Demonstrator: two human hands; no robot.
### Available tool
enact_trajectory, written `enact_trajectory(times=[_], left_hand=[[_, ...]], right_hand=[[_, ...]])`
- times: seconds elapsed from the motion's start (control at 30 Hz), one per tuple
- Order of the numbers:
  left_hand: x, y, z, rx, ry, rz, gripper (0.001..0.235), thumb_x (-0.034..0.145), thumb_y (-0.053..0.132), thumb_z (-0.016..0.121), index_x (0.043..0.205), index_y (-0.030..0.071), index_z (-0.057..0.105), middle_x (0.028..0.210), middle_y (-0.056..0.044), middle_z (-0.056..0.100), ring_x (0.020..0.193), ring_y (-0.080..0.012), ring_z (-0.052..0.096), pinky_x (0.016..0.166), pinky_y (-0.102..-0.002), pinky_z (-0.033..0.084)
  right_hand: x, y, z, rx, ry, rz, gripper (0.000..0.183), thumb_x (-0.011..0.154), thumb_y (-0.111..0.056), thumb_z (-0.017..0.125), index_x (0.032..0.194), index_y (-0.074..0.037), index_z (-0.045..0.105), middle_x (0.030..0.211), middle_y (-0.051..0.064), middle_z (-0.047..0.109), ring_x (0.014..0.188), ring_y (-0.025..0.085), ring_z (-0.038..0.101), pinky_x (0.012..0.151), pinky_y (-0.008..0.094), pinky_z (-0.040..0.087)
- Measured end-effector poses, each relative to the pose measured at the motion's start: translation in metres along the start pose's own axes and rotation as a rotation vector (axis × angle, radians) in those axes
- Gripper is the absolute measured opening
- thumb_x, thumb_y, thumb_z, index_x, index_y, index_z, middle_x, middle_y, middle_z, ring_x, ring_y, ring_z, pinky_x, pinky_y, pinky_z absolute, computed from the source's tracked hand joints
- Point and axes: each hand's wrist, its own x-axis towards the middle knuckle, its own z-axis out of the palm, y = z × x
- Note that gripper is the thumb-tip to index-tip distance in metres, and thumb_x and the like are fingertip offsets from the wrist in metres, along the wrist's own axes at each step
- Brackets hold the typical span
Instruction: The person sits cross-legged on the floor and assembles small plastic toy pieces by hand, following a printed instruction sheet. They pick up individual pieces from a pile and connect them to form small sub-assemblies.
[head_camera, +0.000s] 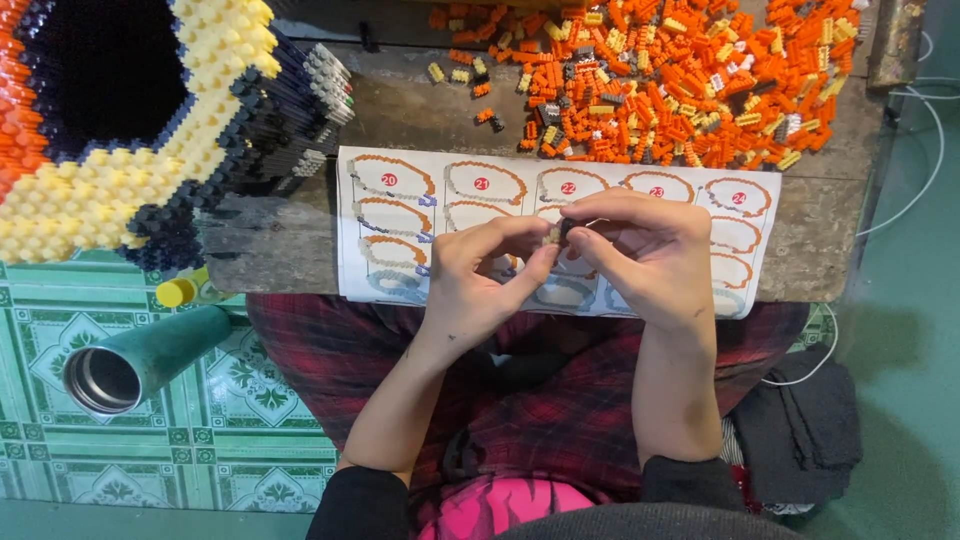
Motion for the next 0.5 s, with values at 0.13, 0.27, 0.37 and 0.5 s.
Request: enact_trajectory(times=[0.13,0.27,0.37,0.5], left_hand=[[-0.0002,0.0006,-0.0001,0.0,-0.007,-0.006,0.017,0.1,0.004,0.087,0.116,0.001,0.083,0.09,-0.016,0.086,0.08,-0.0277,0.086,0.074,-0.038,0.07],[0.0001,-0.0012,-0.0013,0.014,-0.008,-0.004,0.017,0.1,0.005,0.087,0.116,0.001,0.083,0.091,-0.016,0.086,0.081,-0.028,0.086,0.074,-0.039,0.07],[0.0002,-0.0011,-0.0016,0.01,-0.025,-0.001,0.017,0.101,0.005,0.086,0.117,0.001,0.083,0.092,-0.017,0.086,0.083,-0.0297,0.087,0.075,-0.04,0.071],[0.0014,0.0003,-0.0023,0.006,-0.034,0.002,0.018,0.102,0.006,0.086,0.119,0.001,0.083,0.094,-0.019,0.086,0.083,-0.032,0.087,0.076,-0.042,0.072]], right_hand=[[-0.0004,-0.001,0.0032,0.0,0.031,-0.006,0.019,0.098,0.014,0.081,0.117,0.014,0.079,0.106,0.027,0.08,0.091,0.025,0.081,0.078,0.038,0.073],[-0.0005,0.0007,0.0051,-0.024,0.032,-0.009,0.02,0.097,0.014,0.082,0.117,0.015,0.078,0.107,0.029,0.079,0.092,0.028,0.081,0.079,0.041,0.073],[-0.0005,0.0001,0.0075,-0.027,0.048,-0.012,0.02,0.097,0.013,0.083,0.117,0.015,0.078,0.107,0.029,0.08,0.094,0.027,0.081,0.079,0.042,0.073],[0.0002,0.0007,0.008,-0.04,0.043,-0.025,0.02,0.096,0.014,0.083,0.117,0.014,0.079,0.106,0.029,0.079,0.095,0.029,0.082,0.081,0.042,0.073]])
